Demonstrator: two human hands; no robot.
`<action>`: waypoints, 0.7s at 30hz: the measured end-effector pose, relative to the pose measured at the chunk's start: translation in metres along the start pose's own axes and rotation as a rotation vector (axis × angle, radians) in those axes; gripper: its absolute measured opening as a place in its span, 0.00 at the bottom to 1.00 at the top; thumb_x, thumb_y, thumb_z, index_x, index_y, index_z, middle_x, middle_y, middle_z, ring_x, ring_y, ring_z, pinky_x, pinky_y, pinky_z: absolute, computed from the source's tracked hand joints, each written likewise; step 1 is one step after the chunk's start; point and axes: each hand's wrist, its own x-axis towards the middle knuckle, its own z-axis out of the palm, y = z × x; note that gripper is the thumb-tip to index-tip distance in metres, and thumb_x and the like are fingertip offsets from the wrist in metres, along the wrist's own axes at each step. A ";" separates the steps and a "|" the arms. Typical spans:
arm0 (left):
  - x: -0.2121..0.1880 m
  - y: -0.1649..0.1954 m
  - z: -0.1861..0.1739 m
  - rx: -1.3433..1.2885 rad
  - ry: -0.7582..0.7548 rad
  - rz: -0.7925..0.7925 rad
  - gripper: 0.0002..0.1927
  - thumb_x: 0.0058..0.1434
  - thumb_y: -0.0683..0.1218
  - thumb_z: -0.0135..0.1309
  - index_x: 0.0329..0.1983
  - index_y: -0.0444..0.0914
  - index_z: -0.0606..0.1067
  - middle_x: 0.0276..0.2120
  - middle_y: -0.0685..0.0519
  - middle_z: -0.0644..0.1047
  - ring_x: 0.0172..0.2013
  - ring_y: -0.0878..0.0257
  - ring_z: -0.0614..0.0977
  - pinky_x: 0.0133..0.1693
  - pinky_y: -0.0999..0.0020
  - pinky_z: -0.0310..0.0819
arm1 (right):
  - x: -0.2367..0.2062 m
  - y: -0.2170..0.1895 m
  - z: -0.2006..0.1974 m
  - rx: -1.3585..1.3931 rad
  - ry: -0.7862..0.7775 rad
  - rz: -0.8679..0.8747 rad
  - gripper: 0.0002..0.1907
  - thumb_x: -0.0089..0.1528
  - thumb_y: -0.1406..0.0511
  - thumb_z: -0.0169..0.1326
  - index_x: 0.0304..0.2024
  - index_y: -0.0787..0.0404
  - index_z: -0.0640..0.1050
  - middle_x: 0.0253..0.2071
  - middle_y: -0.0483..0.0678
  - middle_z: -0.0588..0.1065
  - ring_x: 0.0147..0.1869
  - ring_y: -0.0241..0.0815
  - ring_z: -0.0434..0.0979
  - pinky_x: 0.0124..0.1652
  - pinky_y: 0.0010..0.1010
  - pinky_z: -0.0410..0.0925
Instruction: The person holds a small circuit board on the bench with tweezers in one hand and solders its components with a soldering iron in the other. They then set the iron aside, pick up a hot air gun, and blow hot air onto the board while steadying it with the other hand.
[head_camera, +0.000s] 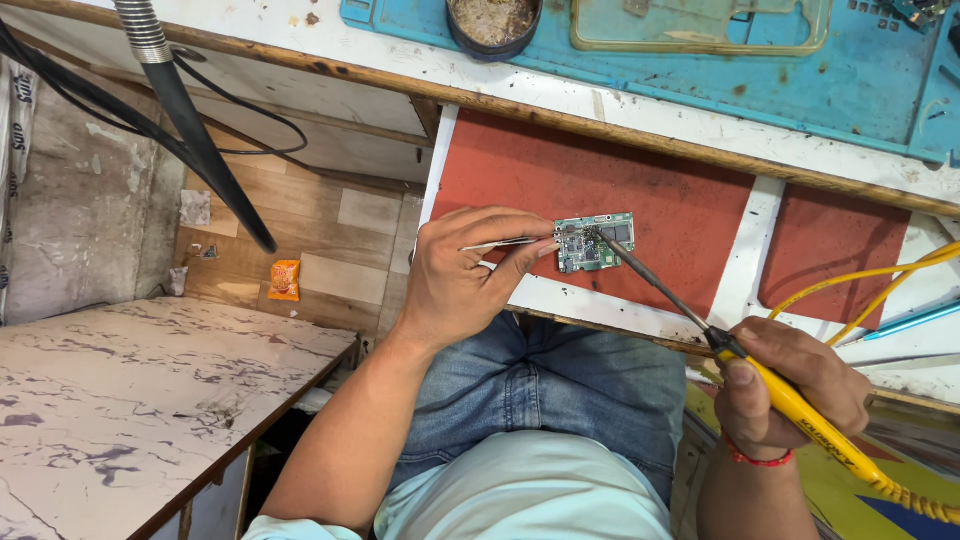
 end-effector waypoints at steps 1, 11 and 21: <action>0.000 0.000 0.000 0.000 -0.003 -0.001 0.07 0.62 0.40 0.65 0.43 0.38 0.82 0.40 0.51 0.84 0.40 0.60 0.87 0.40 0.69 0.81 | 0.001 -0.001 0.000 -0.012 -0.011 -0.001 0.17 0.70 0.59 0.60 0.41 0.70 0.78 0.32 0.57 0.79 0.33 0.43 0.83 0.40 0.27 0.77; 0.001 -0.001 0.000 0.013 -0.012 0.005 0.07 0.62 0.40 0.65 0.42 0.39 0.82 0.40 0.52 0.84 0.39 0.60 0.87 0.40 0.69 0.80 | -0.002 0.001 -0.002 -0.056 -0.060 0.005 0.16 0.70 0.60 0.61 0.41 0.70 0.79 0.32 0.56 0.79 0.35 0.43 0.83 0.42 0.28 0.77; 0.000 -0.002 0.001 0.008 -0.004 0.011 0.07 0.61 0.40 0.65 0.42 0.39 0.82 0.40 0.52 0.84 0.39 0.60 0.86 0.40 0.68 0.80 | -0.001 0.004 -0.003 -0.063 -0.043 -0.039 0.16 0.70 0.60 0.61 0.42 0.69 0.79 0.33 0.57 0.79 0.35 0.44 0.83 0.42 0.27 0.77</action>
